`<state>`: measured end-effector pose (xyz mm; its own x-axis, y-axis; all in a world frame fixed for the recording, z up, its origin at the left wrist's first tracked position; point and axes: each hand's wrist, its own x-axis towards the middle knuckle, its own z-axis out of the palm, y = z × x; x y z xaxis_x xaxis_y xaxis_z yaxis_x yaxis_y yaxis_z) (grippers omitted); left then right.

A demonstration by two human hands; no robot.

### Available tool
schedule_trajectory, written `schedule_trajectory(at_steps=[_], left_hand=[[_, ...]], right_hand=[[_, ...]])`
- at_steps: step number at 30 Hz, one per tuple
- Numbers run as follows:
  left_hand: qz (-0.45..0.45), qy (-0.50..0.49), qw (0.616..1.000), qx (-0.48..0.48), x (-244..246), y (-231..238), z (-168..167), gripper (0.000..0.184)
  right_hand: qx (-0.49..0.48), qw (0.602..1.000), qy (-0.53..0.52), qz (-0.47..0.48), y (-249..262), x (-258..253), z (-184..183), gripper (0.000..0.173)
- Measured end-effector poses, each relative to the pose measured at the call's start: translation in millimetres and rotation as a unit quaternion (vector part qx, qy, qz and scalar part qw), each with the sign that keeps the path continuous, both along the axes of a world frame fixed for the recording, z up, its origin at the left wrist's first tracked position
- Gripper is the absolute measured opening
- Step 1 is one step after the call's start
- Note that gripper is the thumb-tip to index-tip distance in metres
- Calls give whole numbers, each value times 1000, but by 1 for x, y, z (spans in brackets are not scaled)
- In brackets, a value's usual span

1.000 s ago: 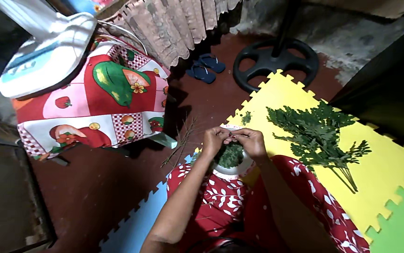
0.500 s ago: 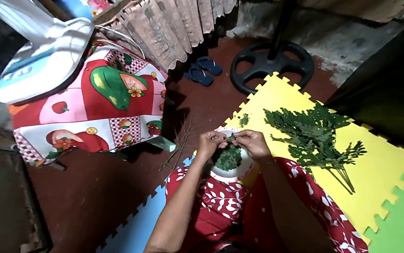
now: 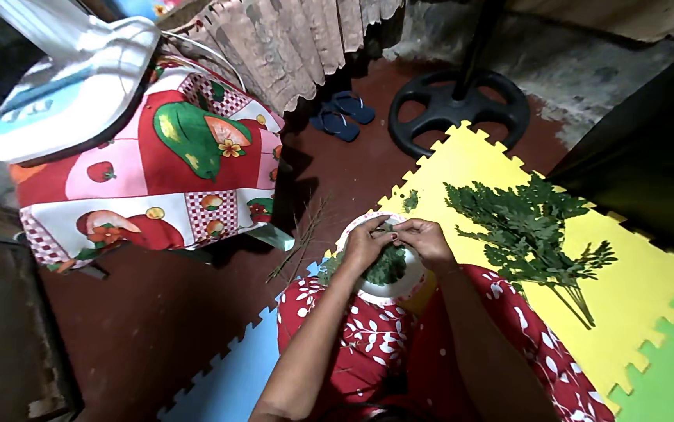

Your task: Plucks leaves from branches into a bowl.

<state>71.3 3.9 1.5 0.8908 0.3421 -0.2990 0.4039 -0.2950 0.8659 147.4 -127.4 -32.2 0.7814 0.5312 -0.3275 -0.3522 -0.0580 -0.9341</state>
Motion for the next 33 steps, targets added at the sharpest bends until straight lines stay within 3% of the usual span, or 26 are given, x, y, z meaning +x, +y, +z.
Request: schedule_trajectory(at_steps=[3,8,10,13,15,17,25,28,31,33], left_hand=[[78,-43,996,-1,3,-7,-5,13],[167,-82,980,-66,0,-7,-10,8],[146,-51,986,-66,-5,1,-11,10],[22,45,999,-14,-9,8,-10,19],[-42,76,996,12,-9,8,-7,37],[-42,66,997,12,-8,3,-8,51],[102,-31,993,-48,-2,-7,-12,10],[103,-21,994,-37,-6,2,-13,9],[11,55,998,24,-7,9,-7,23],[-17,55,998,37,-6,8,-4,31]], right_hand=[[14,1000,8,5,2,-3,4,7],[24,999,25,-37,-4,1,4,9],[38,997,39,-57,-7,6,0,9],[41,997,43,-54,-6,6,1,9],[32,997,45,-45,-4,4,0,8],[24,998,46,-45,-3,3,-2,8],[26,997,47,-58,-4,3,2,8],[36,995,51,-76,-8,8,-4,9],[40,996,54,-65,-7,8,-4,9],[28,997,50,-54,-5,6,-1,8]])
